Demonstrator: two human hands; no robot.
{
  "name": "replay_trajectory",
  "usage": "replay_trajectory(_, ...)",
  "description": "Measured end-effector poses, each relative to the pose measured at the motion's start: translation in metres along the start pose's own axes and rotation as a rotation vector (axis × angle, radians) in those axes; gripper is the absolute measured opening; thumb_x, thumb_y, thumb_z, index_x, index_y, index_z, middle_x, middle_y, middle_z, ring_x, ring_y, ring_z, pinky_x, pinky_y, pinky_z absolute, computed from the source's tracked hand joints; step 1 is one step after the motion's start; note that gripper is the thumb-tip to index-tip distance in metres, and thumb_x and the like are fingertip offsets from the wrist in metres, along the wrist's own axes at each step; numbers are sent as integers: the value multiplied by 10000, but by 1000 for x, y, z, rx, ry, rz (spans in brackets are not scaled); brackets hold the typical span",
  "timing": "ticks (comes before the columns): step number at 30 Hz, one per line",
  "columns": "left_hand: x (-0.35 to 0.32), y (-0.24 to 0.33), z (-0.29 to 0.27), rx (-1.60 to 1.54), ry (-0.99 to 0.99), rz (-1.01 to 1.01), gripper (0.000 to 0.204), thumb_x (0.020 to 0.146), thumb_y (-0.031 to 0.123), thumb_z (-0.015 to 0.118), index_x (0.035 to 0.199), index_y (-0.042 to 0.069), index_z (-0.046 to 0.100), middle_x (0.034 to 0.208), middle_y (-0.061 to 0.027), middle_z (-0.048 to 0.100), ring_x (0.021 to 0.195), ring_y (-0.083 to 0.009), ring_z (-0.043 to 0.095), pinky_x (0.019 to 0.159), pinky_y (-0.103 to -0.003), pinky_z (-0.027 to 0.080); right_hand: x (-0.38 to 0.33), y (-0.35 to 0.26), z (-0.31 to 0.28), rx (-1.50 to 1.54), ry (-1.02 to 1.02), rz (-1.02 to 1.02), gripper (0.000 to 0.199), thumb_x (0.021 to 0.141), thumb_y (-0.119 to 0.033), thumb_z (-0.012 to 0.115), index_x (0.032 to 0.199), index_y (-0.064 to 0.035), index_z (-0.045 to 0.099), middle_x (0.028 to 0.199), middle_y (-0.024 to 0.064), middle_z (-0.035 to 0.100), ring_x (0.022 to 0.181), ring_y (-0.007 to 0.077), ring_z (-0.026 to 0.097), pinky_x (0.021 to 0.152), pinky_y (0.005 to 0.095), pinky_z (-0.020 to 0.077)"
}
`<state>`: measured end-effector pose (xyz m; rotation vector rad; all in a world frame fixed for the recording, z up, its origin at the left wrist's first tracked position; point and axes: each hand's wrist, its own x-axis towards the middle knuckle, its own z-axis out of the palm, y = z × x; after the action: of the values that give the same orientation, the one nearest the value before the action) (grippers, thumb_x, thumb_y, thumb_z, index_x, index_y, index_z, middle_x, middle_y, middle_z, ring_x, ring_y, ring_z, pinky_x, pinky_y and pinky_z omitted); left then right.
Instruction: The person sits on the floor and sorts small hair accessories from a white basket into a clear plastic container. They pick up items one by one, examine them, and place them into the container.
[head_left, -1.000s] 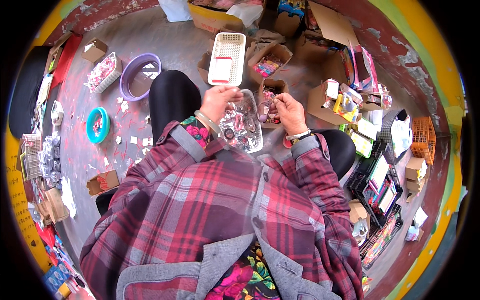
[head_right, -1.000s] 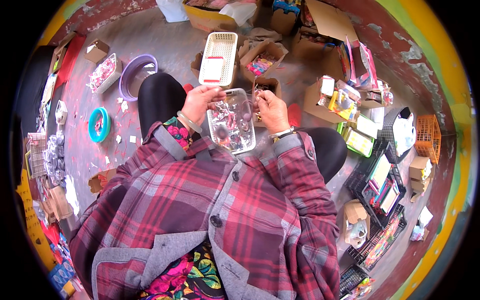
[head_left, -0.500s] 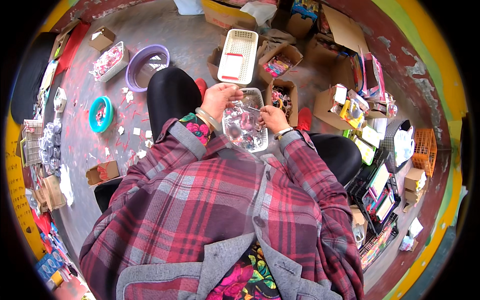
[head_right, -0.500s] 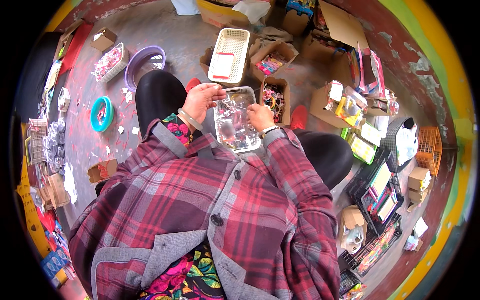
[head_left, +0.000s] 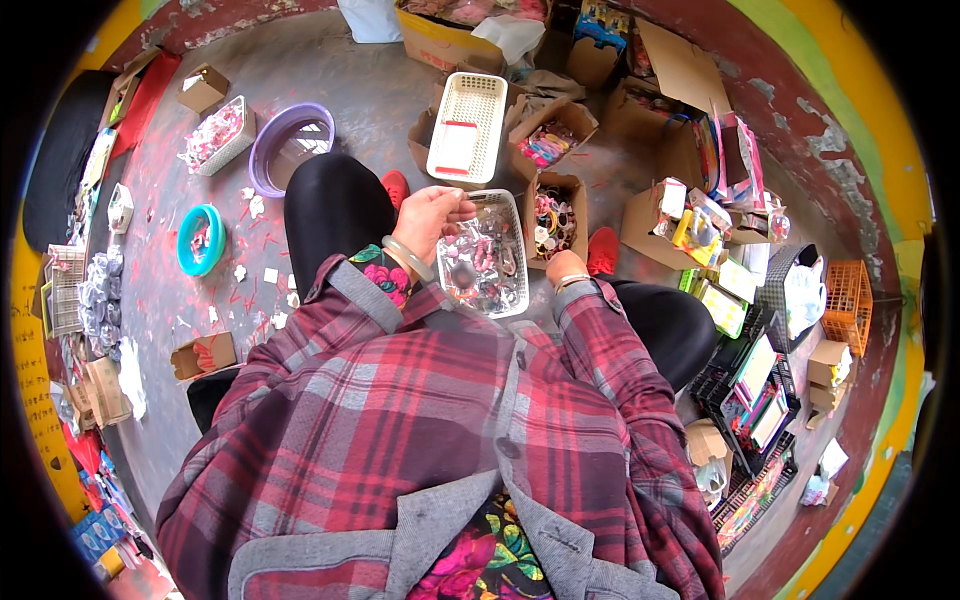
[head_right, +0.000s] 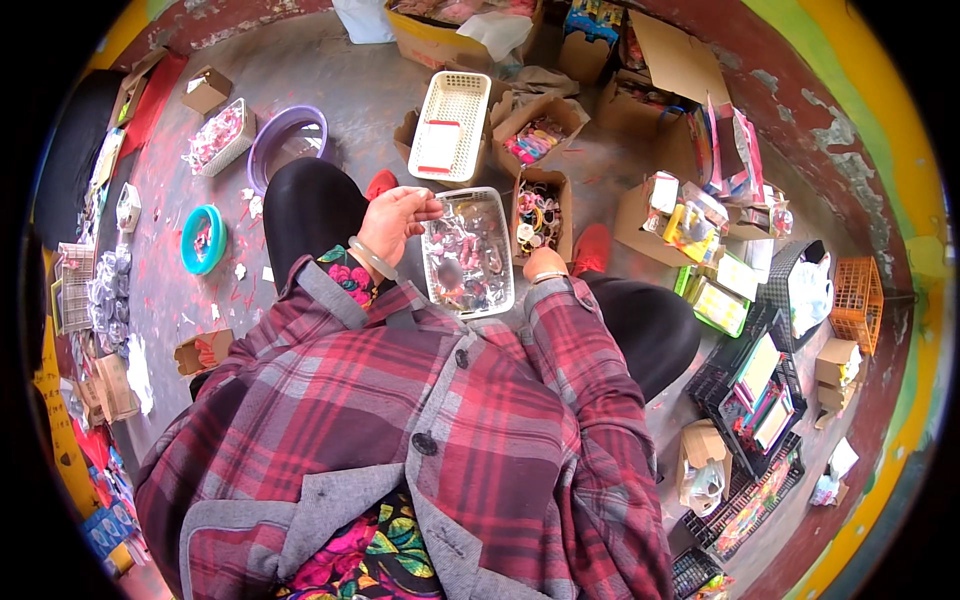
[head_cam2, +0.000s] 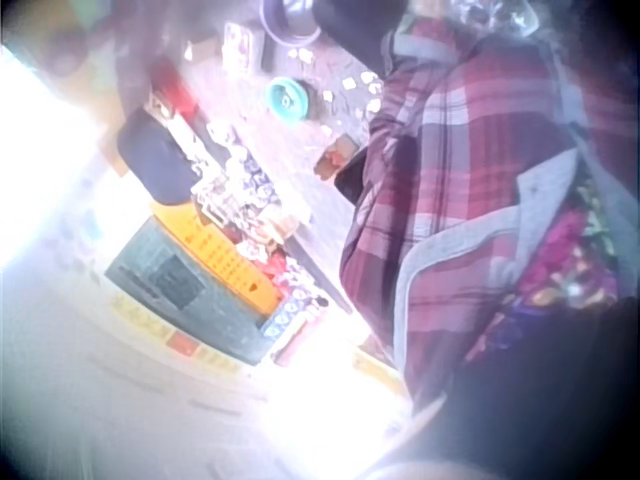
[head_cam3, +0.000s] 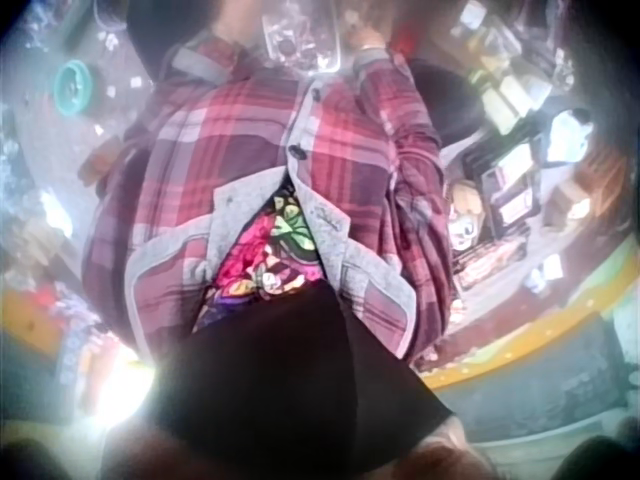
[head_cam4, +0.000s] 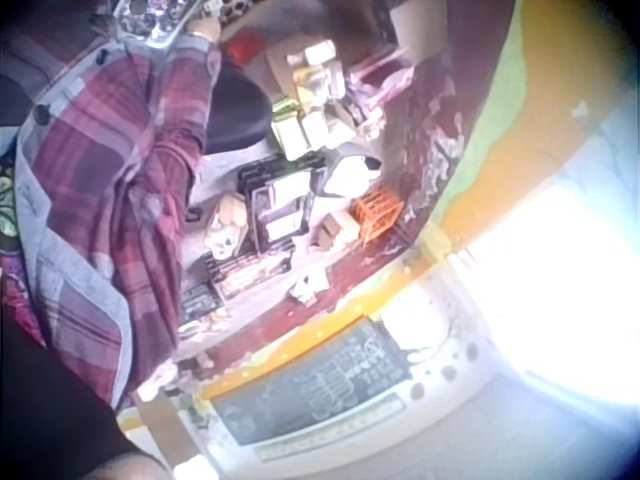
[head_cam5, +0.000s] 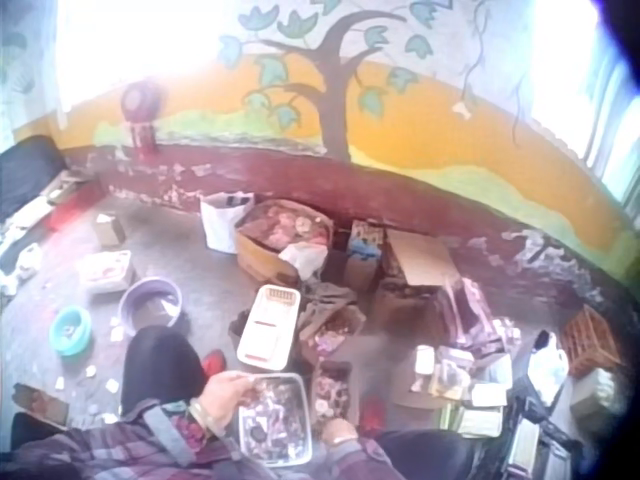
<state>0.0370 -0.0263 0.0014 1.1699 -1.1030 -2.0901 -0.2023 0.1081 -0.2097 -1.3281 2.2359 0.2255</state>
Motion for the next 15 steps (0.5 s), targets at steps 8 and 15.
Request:
replay_trajectory(8, 3, -10, 0, 15, 11, -59, 255, 901, 269, 446, 897, 26, 522, 826, -89, 615, 753, -155, 610, 584, -233, 449, 8, 7, -23, 197, 143, 0, 229, 748, -132, 498, 890, -40, 652, 926, 205, 609, 887, 338, 589, 782, 404, 471)
replay_trajectory(15, 6, -21, 2, 80, -9, -134, 243, 896, 248, 440, 872, 22, 523, 837, -101, 617, 759, -157, 607, 585, -232, 455, 10, -15, -42, -8, 236, -209, 243, 790, -120, 466, 980, -30, 588, 1150, 134, 469, 1017, 310, 489, 809, 408, 456)
